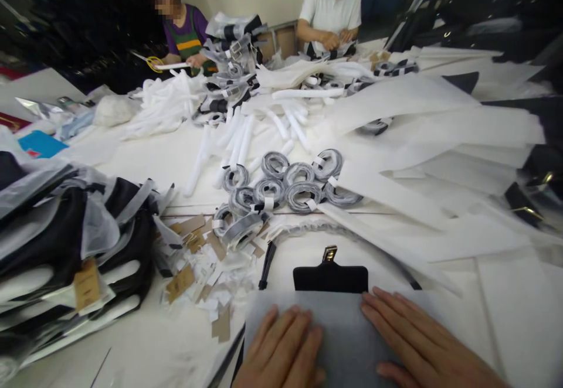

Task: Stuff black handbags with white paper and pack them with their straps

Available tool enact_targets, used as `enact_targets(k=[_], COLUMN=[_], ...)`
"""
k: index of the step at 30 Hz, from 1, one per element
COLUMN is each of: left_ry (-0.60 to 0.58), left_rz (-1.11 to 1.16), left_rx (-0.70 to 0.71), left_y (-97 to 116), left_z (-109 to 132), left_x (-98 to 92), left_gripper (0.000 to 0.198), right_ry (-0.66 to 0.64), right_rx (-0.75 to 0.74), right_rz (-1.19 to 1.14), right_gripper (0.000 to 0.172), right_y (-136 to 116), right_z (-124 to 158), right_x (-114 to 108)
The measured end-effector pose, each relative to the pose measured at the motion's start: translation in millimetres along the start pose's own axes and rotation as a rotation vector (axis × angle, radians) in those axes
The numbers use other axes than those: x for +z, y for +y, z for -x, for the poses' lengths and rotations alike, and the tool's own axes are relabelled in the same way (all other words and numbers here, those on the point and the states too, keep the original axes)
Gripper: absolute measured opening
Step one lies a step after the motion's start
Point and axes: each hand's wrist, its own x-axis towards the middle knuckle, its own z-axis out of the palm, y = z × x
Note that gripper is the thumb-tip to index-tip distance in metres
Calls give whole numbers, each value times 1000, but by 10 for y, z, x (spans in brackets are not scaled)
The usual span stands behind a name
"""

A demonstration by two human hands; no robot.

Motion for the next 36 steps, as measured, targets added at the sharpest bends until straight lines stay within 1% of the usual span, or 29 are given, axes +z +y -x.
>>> enact_targets(k=[1,3,6,9,11,12,13,15,19,23,26,28,30,33,35,36], left_ry=[10,7,1,19,34,39,41,20,-67,-121,-169,-190,-165,-9,78,89], left_rz=[-36,-57,5,73,99,105,107,98,54,1,-38,-50,-53,-52,-35,-19], left_rx=[12,-19,-67,-82,-89,-94,-102,-123,-220,-233,-226,-218,-207,-158,-88,-54], left_y=[-40,-88,-90,-66,-52,-46,-40,-33,-26,-6,17,32,50,87,111,120], left_z=[-78,-181,-242,-287,-326,-343,-357,-371,-362,-325,-294,-299,-333,-393,-388,-361], left_x=[21,49,5,-131,-202,-214,-208,-148,41,141,158,158,156,155,151,147], left_gripper=[35,43,50,53,44,38,32,27,34,37,34,33,33,37,39,39], right_ry=[-9,-14,-6,36,53,51,40,-23,-126,-183,-173,-114,-49,6,22,22], right_rx=[9,5,32,16,-6,1,14,60,151,196,159,143,135,126,87,43], right_rz=[18,16,-37,-90,-102,-104,-107,-117,-104,-128,-146,-150,-143,-93,-22,19], right_gripper=[73,74,69,52,36,31,29,32,35,29,28,28,30,40,40,37], right_y=[-15,-25,-7,6,-5,-16,-29,-46,-23,29,23,-8,-50,-95,-102,-101], right_z=[-30,-40,-19,-28,-57,-77,-103,-165,-303,-351,-298,-245,-199,-143,-93,-63], right_x=[16,33,-7,-99,-146,-156,-156,-124,1,92,138,163,174,145,98,71])
